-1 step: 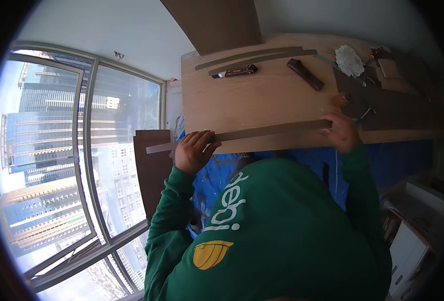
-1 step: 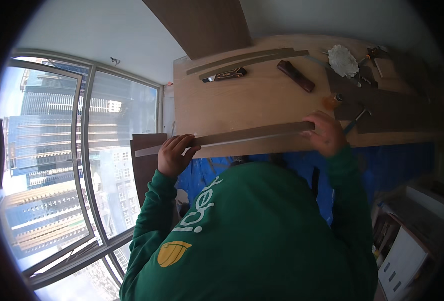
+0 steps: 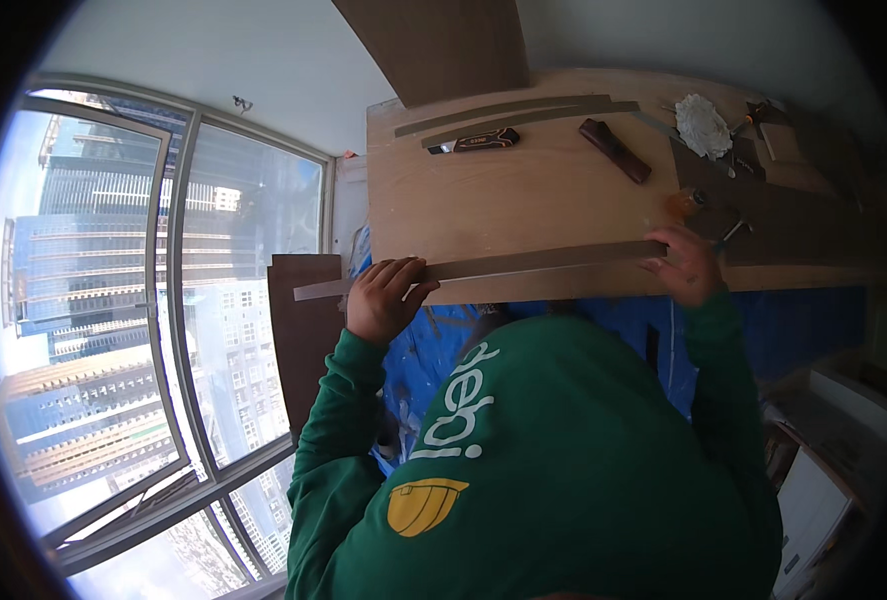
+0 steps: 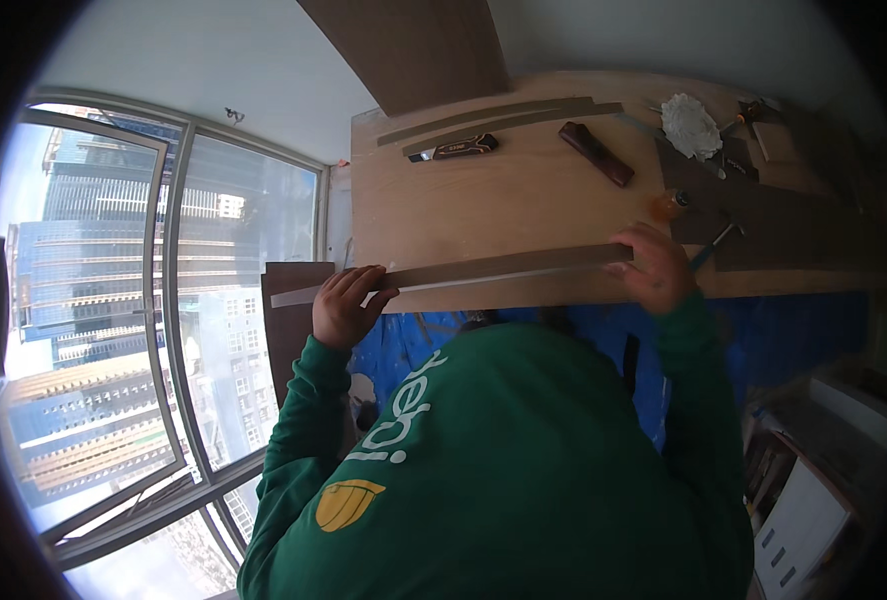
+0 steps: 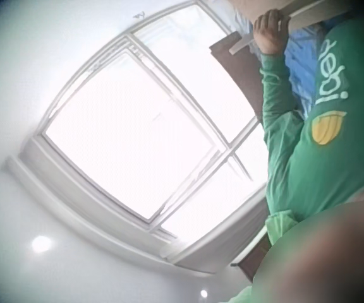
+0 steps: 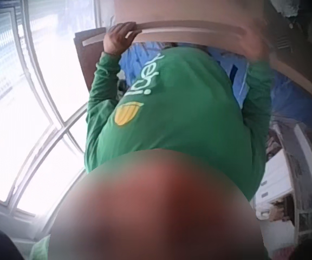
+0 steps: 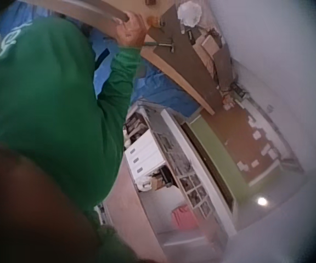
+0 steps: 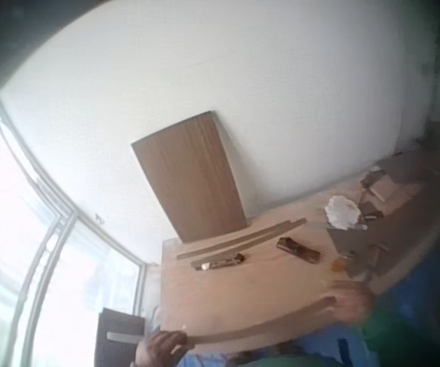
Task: The person aligns a thin wooden strip along the edge of a larger board, then uses a hammer to tap it into place. They flip the board and use a utility knife to trim excess material from the strip.
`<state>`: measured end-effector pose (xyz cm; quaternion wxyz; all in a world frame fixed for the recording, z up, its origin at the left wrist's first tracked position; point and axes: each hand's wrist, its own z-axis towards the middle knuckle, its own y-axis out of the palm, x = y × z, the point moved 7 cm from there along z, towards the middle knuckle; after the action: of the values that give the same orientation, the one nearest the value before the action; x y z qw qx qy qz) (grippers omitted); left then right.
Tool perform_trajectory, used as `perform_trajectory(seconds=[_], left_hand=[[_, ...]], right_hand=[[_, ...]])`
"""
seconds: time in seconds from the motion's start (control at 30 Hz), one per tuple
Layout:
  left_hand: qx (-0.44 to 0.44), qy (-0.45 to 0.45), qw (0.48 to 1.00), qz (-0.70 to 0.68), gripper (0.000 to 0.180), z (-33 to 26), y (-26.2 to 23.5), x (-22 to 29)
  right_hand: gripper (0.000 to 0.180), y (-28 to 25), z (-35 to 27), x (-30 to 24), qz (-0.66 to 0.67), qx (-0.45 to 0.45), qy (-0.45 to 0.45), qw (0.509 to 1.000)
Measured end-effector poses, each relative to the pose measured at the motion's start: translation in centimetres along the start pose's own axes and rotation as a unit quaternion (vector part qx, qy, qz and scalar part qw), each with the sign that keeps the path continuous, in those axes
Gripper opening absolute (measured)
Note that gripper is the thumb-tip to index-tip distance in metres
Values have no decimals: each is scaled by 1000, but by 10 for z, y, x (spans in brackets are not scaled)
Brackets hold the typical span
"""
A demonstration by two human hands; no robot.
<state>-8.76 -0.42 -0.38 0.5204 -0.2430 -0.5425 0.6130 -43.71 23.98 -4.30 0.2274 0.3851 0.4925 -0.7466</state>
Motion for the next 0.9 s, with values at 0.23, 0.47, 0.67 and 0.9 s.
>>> perform_trajectory(seconds=[0.23, 0.47, 0.67, 0.9], left_hand=[[7, -31, 998, 62, 33, -28, -27, -48], [-7, -52, 991, 121, 35, -58, -56, -97], [-35, -101, 986, 126, 28, -80, -79, -128], [-70, -122, 980, 143, 27, -95, -95, -153]], right_hand=[[37, -3, 7, 14, -3, -30, 14, 999], [35, -3, 11, 13, -31, -42, 22, 998], [34, -3, 12, 11, -38, -50, 15, 998], [35, -1, 9, 12, -37, -39, 28, 998]])
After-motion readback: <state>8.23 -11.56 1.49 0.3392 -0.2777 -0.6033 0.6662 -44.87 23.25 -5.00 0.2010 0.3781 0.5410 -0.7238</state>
